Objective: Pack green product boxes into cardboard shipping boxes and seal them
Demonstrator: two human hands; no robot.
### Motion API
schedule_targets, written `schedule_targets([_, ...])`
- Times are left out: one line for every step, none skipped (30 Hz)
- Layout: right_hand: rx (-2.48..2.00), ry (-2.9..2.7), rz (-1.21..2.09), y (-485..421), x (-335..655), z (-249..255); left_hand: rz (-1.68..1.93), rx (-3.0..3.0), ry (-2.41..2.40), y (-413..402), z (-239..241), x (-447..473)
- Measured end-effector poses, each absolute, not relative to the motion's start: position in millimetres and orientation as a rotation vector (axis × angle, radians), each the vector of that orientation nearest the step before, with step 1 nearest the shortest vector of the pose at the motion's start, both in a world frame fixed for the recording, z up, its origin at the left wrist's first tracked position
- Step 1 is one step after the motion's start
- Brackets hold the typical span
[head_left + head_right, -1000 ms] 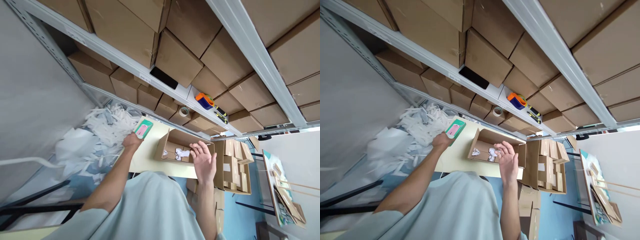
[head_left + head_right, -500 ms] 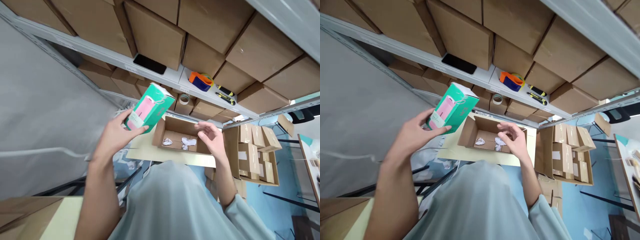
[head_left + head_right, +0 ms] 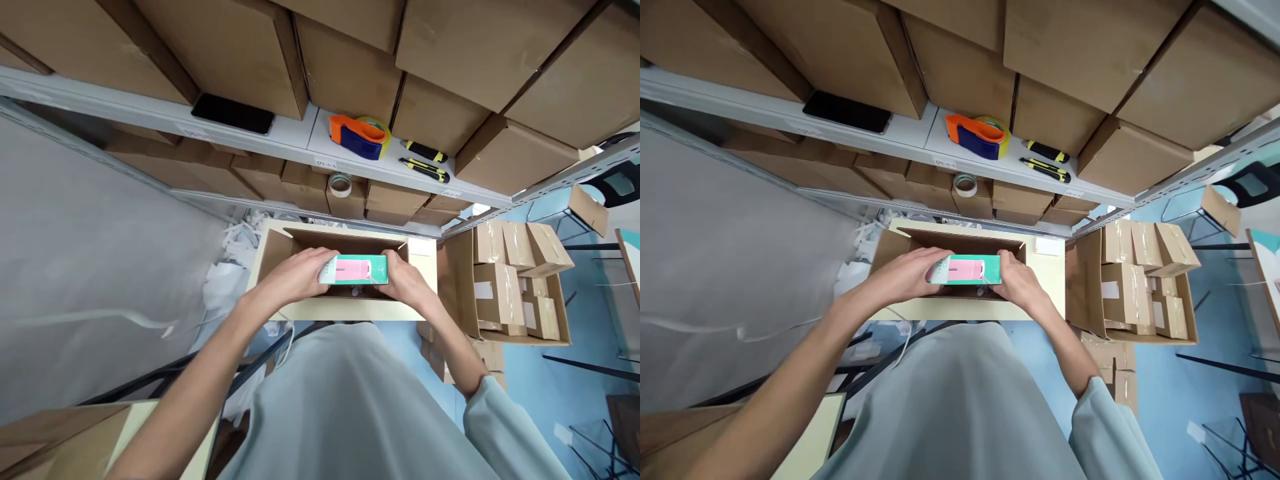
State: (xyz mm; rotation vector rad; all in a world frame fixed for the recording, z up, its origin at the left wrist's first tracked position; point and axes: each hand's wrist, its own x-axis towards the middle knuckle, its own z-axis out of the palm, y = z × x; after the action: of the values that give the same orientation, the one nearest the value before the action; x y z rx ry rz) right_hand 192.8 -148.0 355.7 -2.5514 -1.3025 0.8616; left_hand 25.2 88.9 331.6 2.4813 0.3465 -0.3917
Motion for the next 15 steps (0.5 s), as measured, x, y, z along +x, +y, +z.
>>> schedule_targets([-2.594,-1.359,0.878,-145,192,350,-0.430,2.494,0.327,91,322,28])
schedule_targets([-2.631,-1.418,0.895,-140,191,346,-0.464,2.506,0.309,94,313,30])
schedule_targets([-2.669,-1.475,0.915,-136,190,341,-0.497,2.515,0.287,96,304,31])
schedule_targets([-2.706,-1.539,0.943,-131,189,337,-0.536,2.521,0.265,97,296,33])
schedule_targets([-2.737,-1.606,0.977,-125,188,332,-0.582,2.526,0.242,99,288,35])
schedule_targets([-2.759,-1.671,1.014,-119,187,326,-0.637,2.530,0.220,99,279,37])
schedule_targets([-2.773,-1.727,1.052,-113,186,319,-0.704,2.535,0.209,99,272,40])
schedule_targets([-2.779,-1.769,1.089,-106,185,311,-0.774,2.542,0.206,98,264,44])
schedule_targets([-2.779,-1.799,1.125,-99,184,303,-0.839,2.548,0.214,96,256,49])
schedule_targets([-2.774,-1.819,1.162,-93,182,295,-0.896,2.552,0.228,94,249,53])
schedule_targets([-2.766,-1.836,1.198,-87,181,288,-0.936,2.553,0.242,93,243,58])
schedule_targets([-2.758,-1.857,1.235,-82,180,280,-0.960,2.551,0.251,91,237,63])
schedule_targets([-2.750,-1.878,1.270,-78,179,274,-0.969,2.548,0.252,90,232,66])
schedule_targets([-2.742,-1.899,1.300,-74,179,269,-0.971,2.545,0.246,89,228,69])
schedule_targets([-2.739,-1.916,1.321,-72,178,265,-0.972,2.543,0.240,89,225,71])
